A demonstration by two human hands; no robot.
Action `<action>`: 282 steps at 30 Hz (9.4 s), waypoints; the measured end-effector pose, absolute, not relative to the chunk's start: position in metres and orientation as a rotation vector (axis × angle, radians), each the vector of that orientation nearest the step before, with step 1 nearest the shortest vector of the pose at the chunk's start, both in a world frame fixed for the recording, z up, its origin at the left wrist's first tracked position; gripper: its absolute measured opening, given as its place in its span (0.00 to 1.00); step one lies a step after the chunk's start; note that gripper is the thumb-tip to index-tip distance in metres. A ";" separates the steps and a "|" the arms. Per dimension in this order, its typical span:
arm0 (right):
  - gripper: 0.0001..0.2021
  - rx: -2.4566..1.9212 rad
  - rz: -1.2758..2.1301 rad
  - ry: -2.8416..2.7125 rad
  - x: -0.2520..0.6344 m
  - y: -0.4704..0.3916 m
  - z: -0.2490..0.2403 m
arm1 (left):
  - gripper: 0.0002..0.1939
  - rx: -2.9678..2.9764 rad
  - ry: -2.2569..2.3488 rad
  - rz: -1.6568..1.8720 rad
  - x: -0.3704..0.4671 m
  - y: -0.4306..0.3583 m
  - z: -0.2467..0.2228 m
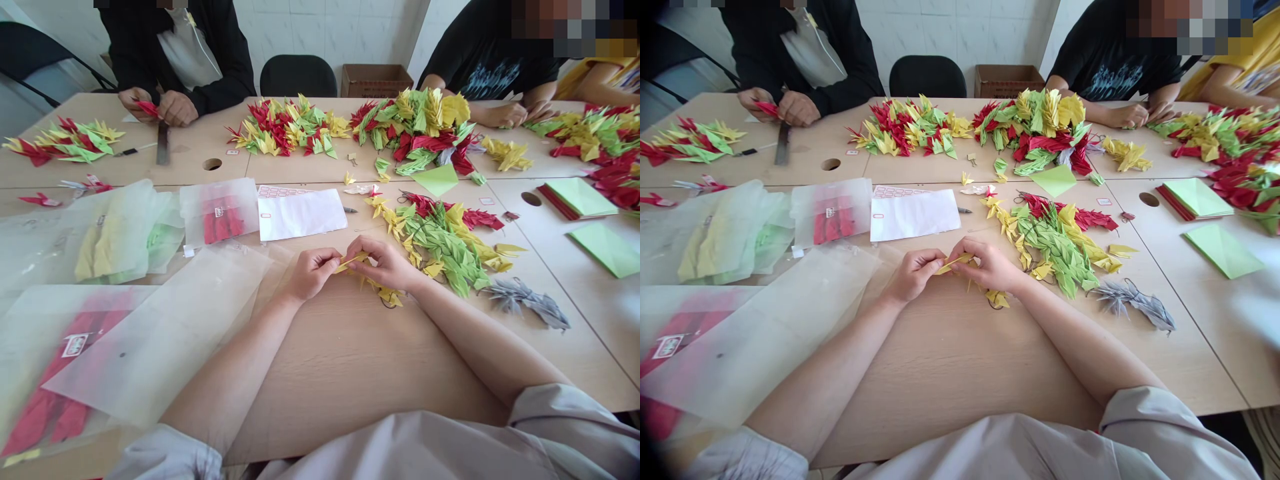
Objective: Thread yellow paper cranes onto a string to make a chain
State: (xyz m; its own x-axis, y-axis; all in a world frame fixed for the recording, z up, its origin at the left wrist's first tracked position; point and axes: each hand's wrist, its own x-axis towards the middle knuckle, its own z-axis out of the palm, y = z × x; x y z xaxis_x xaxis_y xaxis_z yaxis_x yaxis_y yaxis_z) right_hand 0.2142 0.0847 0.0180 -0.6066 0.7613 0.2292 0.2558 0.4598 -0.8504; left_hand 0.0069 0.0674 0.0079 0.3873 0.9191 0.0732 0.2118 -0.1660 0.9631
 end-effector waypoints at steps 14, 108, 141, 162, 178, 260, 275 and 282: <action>0.11 -0.944 1.069 -1.956 0.213 0.086 0.014 | 0.14 1.977 1.134 1.008 0.015 0.062 -0.005; 0.10 -1.008 1.100 -1.611 0.212 0.087 0.004 | 0.13 1.470 1.185 1.338 0.016 0.063 -0.010; 0.13 -1.042 0.993 -2.027 0.213 0.086 0.018 | 0.17 1.314 1.107 1.335 0.010 0.069 -0.008; 0.24 -0.930 1.577 -1.364 0.198 0.078 0.006 | 0.12 1.303 0.962 0.954 0.012 0.068 0.005; 0.15 -0.901 1.635 -1.487 0.198 0.075 0.005 | 0.09 1.305 0.914 0.985 0.011 0.069 0.003; 0.20 -0.823 1.683 -1.478 0.202 0.076 0.000 | 0.17 1.345 0.881 0.863 0.011 0.067 0.008; 0.22 -1.073 1.257 -1.929 0.200 0.078 0.004 | 0.18 1.249 0.893 0.798 0.012 0.068 0.000; 0.22 -1.035 1.143 -1.932 0.197 0.073 0.004 | 0.16 1.295 0.849 0.819 0.013 0.065 0.008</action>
